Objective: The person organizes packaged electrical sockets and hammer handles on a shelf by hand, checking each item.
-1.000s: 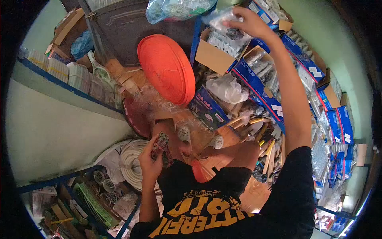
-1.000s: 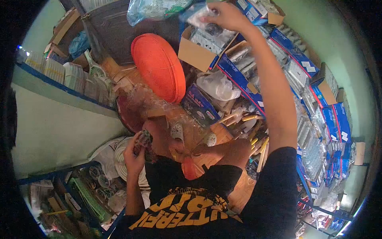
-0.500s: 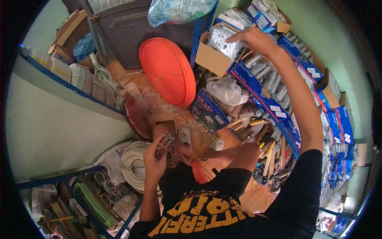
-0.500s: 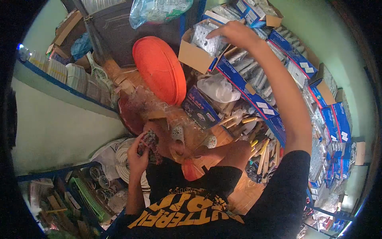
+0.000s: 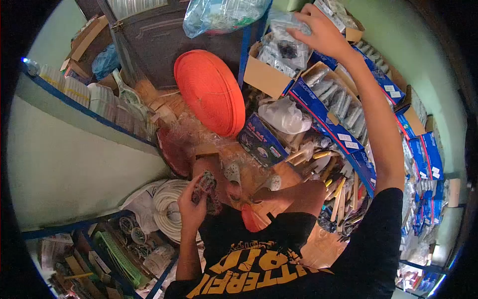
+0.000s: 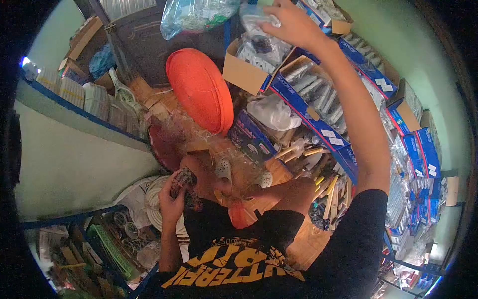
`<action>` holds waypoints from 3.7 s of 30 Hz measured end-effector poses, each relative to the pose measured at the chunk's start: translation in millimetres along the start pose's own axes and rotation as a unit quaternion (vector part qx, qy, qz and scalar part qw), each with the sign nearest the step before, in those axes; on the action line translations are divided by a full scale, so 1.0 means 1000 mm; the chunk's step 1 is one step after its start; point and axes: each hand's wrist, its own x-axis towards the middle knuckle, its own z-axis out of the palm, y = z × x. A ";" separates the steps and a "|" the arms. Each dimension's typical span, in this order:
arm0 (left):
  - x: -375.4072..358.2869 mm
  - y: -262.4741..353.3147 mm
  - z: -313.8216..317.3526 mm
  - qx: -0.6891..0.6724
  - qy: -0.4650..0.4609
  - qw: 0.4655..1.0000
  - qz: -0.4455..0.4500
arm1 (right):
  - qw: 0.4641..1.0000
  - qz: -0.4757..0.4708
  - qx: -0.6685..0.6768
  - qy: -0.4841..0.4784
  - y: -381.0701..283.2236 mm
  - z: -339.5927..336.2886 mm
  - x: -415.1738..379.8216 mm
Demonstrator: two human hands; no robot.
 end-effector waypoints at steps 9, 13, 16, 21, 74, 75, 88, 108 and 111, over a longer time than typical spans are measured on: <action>0.003 0.001 0.000 -0.005 -0.015 0.999 -0.038 | 0.988 0.060 0.080 -0.116 0.017 0.042 0.021; 0.004 0.008 0.000 -0.017 -0.010 0.999 -0.030 | 0.968 0.066 0.075 -0.231 0.003 0.050 0.027; 0.003 -0.002 -0.001 0.021 -0.001 1.000 -0.017 | 0.960 0.099 0.079 -0.250 -0.006 0.046 0.028; 0.001 -0.001 -0.004 -0.009 -0.012 0.998 -0.061 | 0.975 0.102 0.102 -0.167 0.018 0.073 0.017; -0.004 0.004 -0.002 -0.011 -0.015 1.000 0.004 | 0.948 0.174 0.197 -0.182 -0.014 0.092 -0.046; -0.004 0.009 -0.003 -0.022 -0.016 1.000 -0.008 | 0.947 0.175 0.197 -0.181 -0.015 0.090 -0.045; -0.008 0.000 -0.002 -0.028 -0.008 0.999 -0.033 | 0.936 0.156 0.201 -0.244 -0.004 0.102 -0.037; -0.010 0.016 -0.009 -0.027 -0.020 0.998 -0.052 | 0.916 0.137 0.075 -0.370 0.022 0.132 -0.025; -0.010 0.013 -0.010 -0.032 -0.011 0.998 -0.052 | 0.934 0.123 0.075 -0.326 0.013 0.117 -0.026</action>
